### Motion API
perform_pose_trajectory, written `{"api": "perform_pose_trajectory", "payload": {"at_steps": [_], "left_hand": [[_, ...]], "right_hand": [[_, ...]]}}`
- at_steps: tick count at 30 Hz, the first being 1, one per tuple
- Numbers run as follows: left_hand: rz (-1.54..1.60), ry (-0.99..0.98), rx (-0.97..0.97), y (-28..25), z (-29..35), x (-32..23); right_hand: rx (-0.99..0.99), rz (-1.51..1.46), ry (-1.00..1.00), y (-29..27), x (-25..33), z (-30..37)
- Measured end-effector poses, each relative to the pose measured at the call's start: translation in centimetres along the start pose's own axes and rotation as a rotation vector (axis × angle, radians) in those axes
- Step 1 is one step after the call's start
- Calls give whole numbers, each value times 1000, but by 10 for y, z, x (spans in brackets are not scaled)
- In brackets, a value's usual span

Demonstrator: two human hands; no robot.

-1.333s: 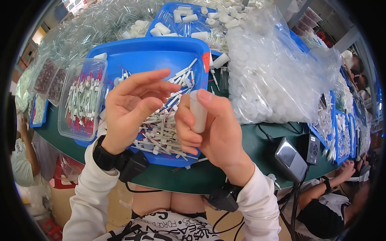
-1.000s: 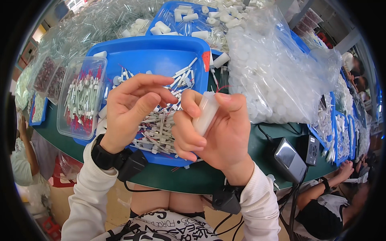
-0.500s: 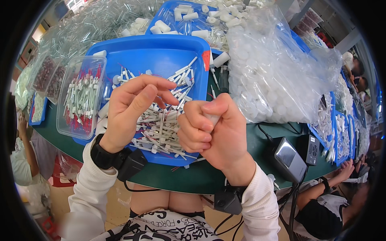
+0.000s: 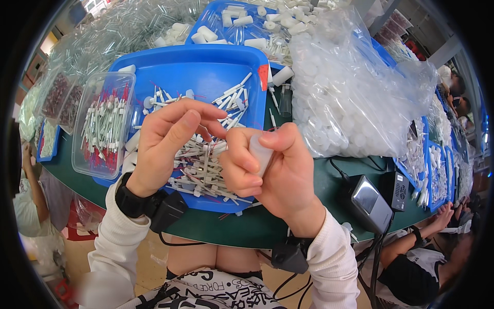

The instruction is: The person sits at a table and repeatedly picks up small white cylindrical plastic pieces and thin white rods with red tips. They insert the rods into the cylinders by hand and place the assembled units into a blue tray. The process is repetitive and involves handling small parts one at a time.

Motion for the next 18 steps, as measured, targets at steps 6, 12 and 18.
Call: {"api": "perform_pose_trajectory", "payload": {"at_steps": [6,12,18], "left_hand": [[-82,52,-5,0,2,-2],[-397,396,165,7,3,-15],[108,-196,178,6,10,-6]], "right_hand": [[-130,241,-159,7,3,-1],[-315,665,-222,15,-4,7],[-113,374,-60,12,-2,5]]}}
Point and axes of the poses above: each hand's wrist, its own z-axis away from the middle knuckle, its own y-axis out of the palm, x = y × z, the point moved 4 cm from there along -z, towards the middle knuckle, and after that the axes turned 9 degrees about -x, right-handed, at the moved point
